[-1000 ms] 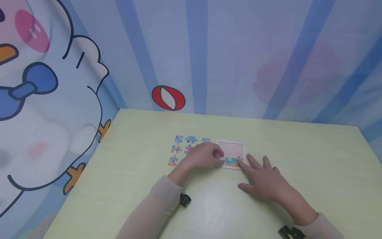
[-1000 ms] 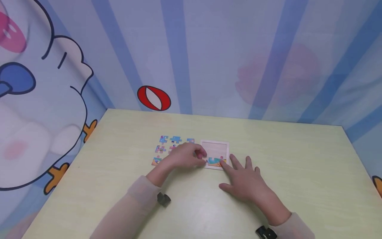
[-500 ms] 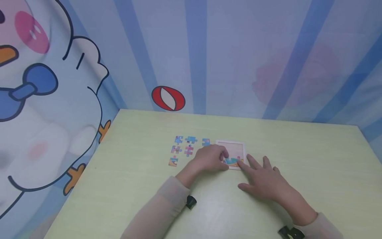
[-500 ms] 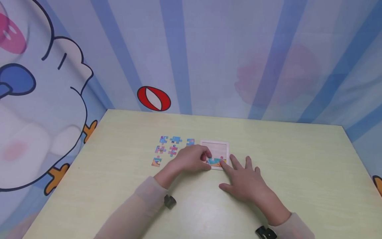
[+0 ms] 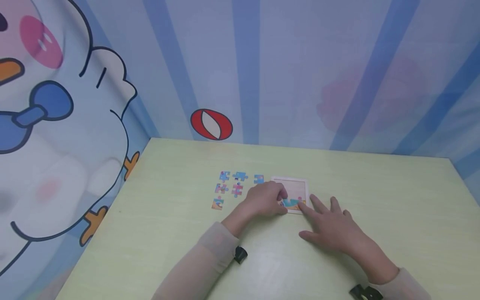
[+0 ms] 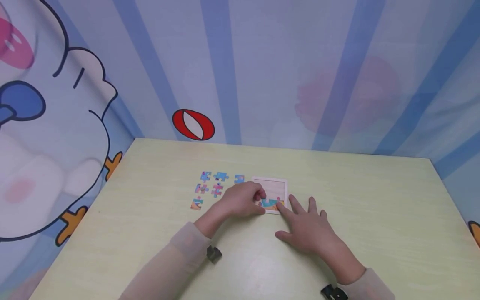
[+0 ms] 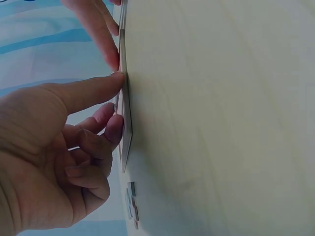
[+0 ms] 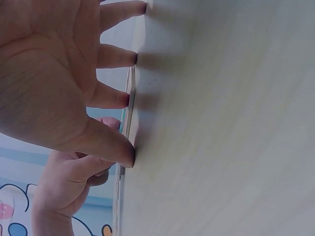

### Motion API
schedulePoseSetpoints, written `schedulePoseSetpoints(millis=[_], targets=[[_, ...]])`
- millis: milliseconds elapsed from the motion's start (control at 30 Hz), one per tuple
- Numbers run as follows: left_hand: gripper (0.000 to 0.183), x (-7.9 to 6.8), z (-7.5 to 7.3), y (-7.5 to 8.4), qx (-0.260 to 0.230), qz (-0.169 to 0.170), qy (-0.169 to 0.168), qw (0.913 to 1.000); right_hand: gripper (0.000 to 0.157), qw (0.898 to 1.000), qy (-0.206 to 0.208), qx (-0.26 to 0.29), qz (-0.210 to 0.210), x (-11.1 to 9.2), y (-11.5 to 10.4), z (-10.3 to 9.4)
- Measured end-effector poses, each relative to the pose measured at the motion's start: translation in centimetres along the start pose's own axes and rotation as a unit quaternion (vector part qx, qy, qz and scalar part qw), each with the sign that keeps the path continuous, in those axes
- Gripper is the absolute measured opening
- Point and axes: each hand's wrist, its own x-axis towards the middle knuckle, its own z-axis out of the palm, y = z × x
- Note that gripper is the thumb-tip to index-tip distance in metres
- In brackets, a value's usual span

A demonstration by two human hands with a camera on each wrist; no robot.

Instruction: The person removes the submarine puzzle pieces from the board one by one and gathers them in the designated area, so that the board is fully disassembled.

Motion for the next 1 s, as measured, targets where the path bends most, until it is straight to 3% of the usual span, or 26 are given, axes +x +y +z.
schedulePoseSetpoints(millis=[1000], targets=[[0.027,-0.13,-0.32,-0.18,-0.034,0.022,0.026,0.9989,0.077,1.000,0.013,-0.001,-0.005,-0.09,0.14,0.07]])
